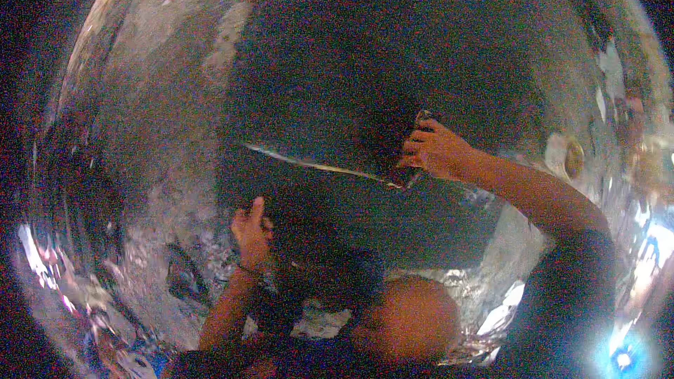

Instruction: The person pours a yellow viscous adhesive from a bucket onto a black rubber mat and spreads it evenly using a brush. The person then lifts the coated mat and places it aside before repeating the process on another mat.

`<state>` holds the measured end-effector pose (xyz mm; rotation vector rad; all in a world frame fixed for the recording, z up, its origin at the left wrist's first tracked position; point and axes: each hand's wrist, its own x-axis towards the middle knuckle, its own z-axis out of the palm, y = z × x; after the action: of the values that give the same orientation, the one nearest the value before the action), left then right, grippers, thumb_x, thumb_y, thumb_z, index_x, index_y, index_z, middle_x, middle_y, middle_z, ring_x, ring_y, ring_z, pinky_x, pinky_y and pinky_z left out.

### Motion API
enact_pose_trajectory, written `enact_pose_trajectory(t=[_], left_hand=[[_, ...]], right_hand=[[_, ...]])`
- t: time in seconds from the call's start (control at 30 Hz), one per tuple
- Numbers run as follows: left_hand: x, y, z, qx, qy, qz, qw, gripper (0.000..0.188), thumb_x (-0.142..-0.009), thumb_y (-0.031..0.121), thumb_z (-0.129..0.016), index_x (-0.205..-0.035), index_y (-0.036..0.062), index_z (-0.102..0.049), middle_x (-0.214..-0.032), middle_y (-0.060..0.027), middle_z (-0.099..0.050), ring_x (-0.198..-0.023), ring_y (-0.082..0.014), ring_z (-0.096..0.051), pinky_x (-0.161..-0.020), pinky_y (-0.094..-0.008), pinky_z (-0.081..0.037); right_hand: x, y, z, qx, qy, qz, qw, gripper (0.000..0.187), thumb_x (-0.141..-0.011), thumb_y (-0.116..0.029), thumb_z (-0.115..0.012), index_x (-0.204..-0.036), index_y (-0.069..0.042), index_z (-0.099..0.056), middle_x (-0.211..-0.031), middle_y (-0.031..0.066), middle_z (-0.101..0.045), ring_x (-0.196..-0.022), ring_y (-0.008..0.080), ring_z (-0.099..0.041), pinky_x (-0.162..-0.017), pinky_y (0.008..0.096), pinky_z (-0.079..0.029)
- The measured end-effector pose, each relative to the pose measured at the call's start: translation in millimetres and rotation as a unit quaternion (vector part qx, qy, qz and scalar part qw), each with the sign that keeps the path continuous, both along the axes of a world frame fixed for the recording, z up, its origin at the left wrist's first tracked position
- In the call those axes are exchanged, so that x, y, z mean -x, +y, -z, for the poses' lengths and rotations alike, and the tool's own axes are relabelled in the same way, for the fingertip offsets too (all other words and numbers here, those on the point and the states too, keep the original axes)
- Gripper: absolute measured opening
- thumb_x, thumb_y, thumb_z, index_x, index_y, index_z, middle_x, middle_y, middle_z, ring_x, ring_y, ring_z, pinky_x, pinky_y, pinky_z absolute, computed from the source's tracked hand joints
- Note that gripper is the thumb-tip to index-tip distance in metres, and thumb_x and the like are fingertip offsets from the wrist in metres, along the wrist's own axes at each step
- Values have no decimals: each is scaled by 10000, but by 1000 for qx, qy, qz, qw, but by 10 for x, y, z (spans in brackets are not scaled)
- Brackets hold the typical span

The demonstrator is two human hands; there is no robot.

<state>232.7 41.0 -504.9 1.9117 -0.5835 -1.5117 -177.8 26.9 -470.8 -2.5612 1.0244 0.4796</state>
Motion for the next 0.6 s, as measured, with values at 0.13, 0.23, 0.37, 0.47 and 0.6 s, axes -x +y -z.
enact_pose_trajectory(t=[0.13, 0.23, 0.37, 0.47, 0.6], left_hand=[[34, 24, -35, 22, -70, 59, 996, 336, -848, 293, -672, -701, 112, -430, -545, -12, -483, -408, -82, -445, -345, -219, -342], [-123, 26, 157, 56, -72, 73, 993, 335, -867, 299, -648, -693, 122, -423, -550, 1, -460, -420, -70, -422, -357, -212, -325], [-33, 200, 180, -23, -41, 139, 989, 305, -876, 275, -642, -703, 132, -437, -578, 11, -460, -460, -67, -444, -357, -203, -305], [102, 376, 266, 39, -56, 216, 974, 292, -864, 269, -662, -714, 136, -450, -605, 15, -487, -515, -70, -498, -365, -196, -328], [359, 408, 193, -77, 18, 187, 979, 294, -853, 268, -677, -716, 138, -452, -618, 19, -489, -534, -66, -514, -374, -213, -343]], right_hand=[[762, 900, -87, -19, 18, 102, 994, 575, -669, -68, -647, -1181, -319, -572, -1144, -49, -556, -1154, 177, -485, -1038, 444, -274], [1226, 1518, 6, -7, 0, 172, 985, 609, -643, -43, -651, -1183, -313, -573, -1167, -48, -553, -1150, 187, -486, -1035, 442, -278], [1498, 2334, 100, 42, -11, 303, 952, 651, -592, 3, -662, -1163, -302, -591, -1172, -42, -557, -1158, 193, -476, -1021, 438, -293], [1318, 2549, -44, 47, -51, 408, 911, 599, -585, 12, -652, -1119, -257, -624, -1105, 18, -593, -1095, 220, -526, -965, 414, -370], [1359, 3226, 12, -2, -109, 531, 840, 475, -647, -23, -649, -1105, -147, -615, -950, 126, -627, -880, 308, -610, -792, 372, -486]])
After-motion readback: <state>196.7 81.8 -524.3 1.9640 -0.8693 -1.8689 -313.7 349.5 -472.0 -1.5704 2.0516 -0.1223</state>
